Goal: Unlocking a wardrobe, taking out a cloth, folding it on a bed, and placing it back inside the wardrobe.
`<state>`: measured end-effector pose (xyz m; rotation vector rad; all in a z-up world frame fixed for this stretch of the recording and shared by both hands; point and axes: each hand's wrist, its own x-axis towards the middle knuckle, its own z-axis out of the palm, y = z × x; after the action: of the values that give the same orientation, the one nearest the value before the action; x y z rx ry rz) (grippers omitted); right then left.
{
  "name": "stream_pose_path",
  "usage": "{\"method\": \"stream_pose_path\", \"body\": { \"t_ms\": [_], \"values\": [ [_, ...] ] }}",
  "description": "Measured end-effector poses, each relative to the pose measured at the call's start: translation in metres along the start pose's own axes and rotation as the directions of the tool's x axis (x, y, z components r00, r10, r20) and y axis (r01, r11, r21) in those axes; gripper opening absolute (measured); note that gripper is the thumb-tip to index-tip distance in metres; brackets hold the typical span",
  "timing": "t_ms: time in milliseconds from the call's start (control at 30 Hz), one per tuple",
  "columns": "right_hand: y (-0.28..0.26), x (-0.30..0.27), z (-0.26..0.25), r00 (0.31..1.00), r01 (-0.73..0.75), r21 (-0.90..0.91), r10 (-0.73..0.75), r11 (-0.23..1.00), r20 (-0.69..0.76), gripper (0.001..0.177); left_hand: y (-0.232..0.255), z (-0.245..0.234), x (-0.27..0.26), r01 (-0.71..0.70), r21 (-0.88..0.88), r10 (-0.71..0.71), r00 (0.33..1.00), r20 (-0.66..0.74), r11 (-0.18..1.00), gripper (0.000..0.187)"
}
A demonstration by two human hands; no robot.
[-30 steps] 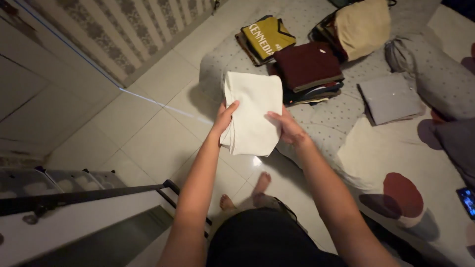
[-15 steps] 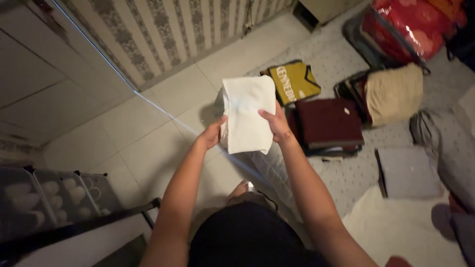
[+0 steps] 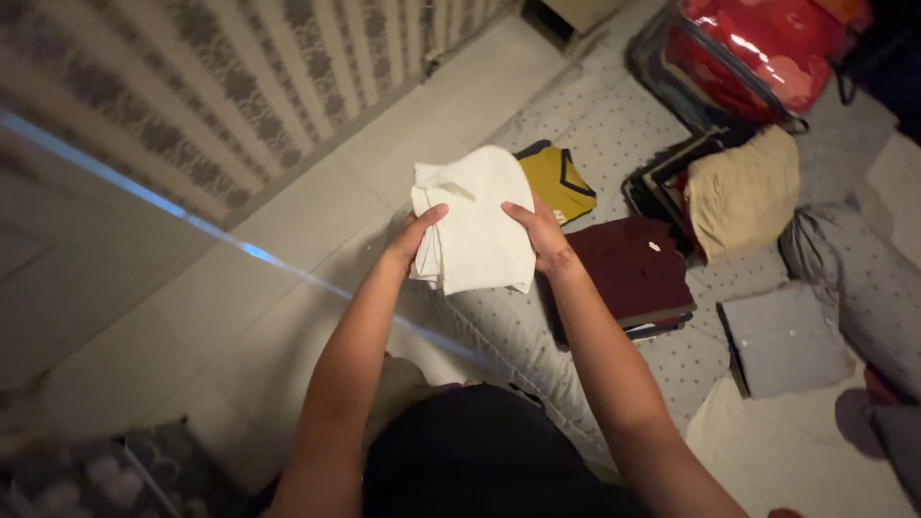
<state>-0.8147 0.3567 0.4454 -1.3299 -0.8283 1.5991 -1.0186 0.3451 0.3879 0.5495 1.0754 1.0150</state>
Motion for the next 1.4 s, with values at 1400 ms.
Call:
{"method": "stream_pose_path", "body": {
  "t_ms": [1400],
  "values": [
    [0.050, -0.134, -0.056, 0.595, 0.308, 0.047, -0.154, 0.950, -0.789, 0.083, -0.069, 0.141, 0.112, 0.023, 0.479, -0.424, 0.504, 0.752, 0.878, 0.079]
  ]
}}
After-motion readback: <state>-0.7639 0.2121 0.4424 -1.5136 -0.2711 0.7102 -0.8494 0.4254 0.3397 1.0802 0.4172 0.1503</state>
